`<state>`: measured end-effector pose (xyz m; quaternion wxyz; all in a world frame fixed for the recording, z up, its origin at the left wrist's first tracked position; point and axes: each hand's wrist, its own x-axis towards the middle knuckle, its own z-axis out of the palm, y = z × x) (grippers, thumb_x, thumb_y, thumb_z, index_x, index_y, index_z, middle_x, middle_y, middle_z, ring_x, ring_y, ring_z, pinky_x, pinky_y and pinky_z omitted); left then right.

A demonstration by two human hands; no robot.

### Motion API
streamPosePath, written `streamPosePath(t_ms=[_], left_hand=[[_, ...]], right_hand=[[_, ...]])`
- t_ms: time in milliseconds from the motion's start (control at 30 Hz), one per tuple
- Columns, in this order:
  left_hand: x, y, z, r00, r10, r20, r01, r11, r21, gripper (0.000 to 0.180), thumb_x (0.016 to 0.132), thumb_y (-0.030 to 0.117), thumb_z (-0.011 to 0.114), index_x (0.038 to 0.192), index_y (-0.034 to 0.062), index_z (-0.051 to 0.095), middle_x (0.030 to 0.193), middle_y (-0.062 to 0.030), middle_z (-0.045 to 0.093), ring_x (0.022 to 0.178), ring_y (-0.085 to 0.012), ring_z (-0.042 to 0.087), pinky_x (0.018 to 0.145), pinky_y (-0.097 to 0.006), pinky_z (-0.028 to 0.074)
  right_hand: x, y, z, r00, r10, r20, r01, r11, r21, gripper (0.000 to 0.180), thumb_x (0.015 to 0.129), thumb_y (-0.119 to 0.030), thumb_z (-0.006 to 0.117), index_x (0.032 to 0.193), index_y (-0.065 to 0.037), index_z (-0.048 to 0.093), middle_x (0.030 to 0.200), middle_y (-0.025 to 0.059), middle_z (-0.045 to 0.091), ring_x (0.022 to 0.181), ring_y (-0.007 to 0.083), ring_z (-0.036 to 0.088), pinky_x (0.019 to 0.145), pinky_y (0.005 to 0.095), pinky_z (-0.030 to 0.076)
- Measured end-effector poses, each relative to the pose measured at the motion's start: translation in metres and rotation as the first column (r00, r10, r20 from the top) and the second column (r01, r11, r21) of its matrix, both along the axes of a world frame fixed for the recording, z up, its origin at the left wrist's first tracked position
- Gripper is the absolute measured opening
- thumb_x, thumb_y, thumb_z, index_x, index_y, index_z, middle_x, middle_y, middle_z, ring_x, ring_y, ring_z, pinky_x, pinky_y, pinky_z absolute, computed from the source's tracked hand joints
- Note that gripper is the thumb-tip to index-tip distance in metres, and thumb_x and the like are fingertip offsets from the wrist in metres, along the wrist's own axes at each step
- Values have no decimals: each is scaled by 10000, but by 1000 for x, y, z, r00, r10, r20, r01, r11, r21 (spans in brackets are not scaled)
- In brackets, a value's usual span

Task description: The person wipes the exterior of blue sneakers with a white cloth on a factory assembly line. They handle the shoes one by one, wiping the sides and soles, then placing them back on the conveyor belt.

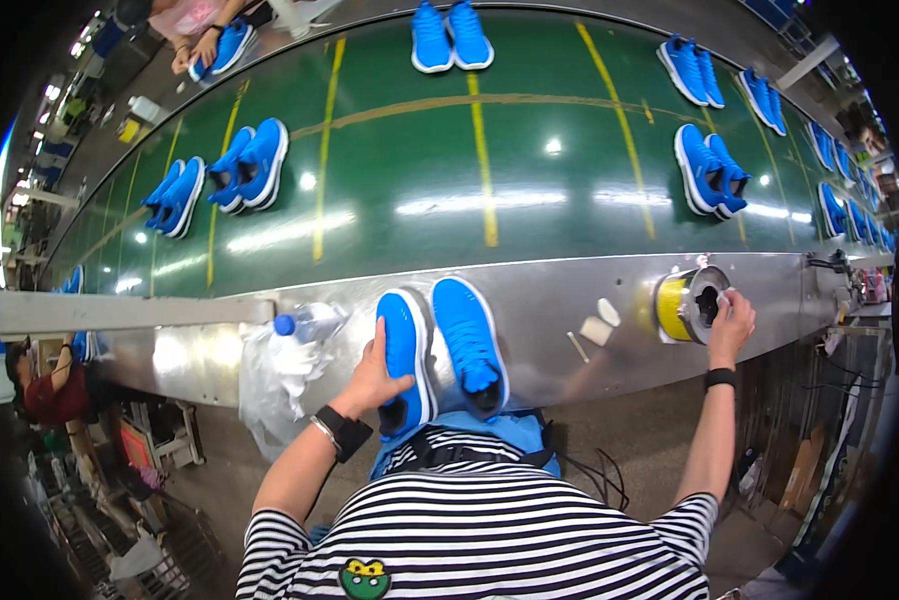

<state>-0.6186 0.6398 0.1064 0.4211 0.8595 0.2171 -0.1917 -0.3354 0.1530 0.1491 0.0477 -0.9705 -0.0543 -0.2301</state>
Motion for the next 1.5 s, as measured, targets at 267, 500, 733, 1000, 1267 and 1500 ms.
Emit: streamPosePath(t_ms=[267, 500, 733, 1000, 1267, 1500], left_hand=[[-54, 45, 36, 944, 212, -254, -327, 472, -819, 889, 751, 153, 631, 1426, 84, 57, 1420, -146, 238, 1264, -221, 313, 1041, -306, 240], [-73, 33, 18, 956, 196, -216, -279, 400, -873, 854, 746, 106, 600, 1422, 67, 79, 1386, -148, 299, 1216, -194, 380, 998, -298, 320], [-84, 37, 9, 970, 203, -132, -212, 448, -869, 830, 750, 78, 595, 1425, 79, 112, 1374, -124, 315, 1195, -178, 377, 991, -290, 308], [-91, 37, 7, 968, 220, -118, -207, 443, -872, 822, 746, 35, 585, 1425, 87, 125, 1333, -117, 371, 1155, -157, 408, 972, -282, 325], [-88, 35, 2, 967, 195, -166, -237, 444, -864, 814, 734, 22, 575, 1423, 96, 148, 1321, -110, 390, 1120, -146, 436, 948, -268, 344], [-85, 36, 3, 963, 197, -185, -253, 411, -876, 815, 731, 16, 572, 1423, 95, 150, 1292, -106, 420, 1076, -138, 465, 925, -259, 364]], right_hand=[[-106, 170, 35, 751, 600, -276, -32, 450, 892, 148, 843, -17, 528, 986, -17, 569, 869, 12, 543, 802, 80, 520, 715, 215, 430], [-162, 326, 16, 182, 831, -526, -320, 556, 767, 136, 808, -19, 550, 932, -1, 600, 828, 84, 571, 710, 155, 578, 637, 261, 456], [-166, 392, -38, -46, 752, -657, -473, 563, 677, 124, 759, -34, 571, 869, 17, 596, 785, 165, 610, 729, 265, 604, 654, 333, 459], [-172, 409, -53, -17, 729, -684, -557, 562, 612, 98, 732, -22, 580, 820, 17, 595, 730, 163, 622, 654, 280, 618, 609, 339, 473], [-172, 409, -59, 42, 720, -693, -544, 598, 589, 58, 742, 7, 536, 784, 26, 572, 696, 184, 596, 674, 287, 611, 617, 354, 466], [-178, 400, -49, 43, 688, -725, -453, 660, 600, 69, 752, -5, 522, 792, 11, 575, 688, 174, 600, 643, 277, 615, 594, 342, 469]])
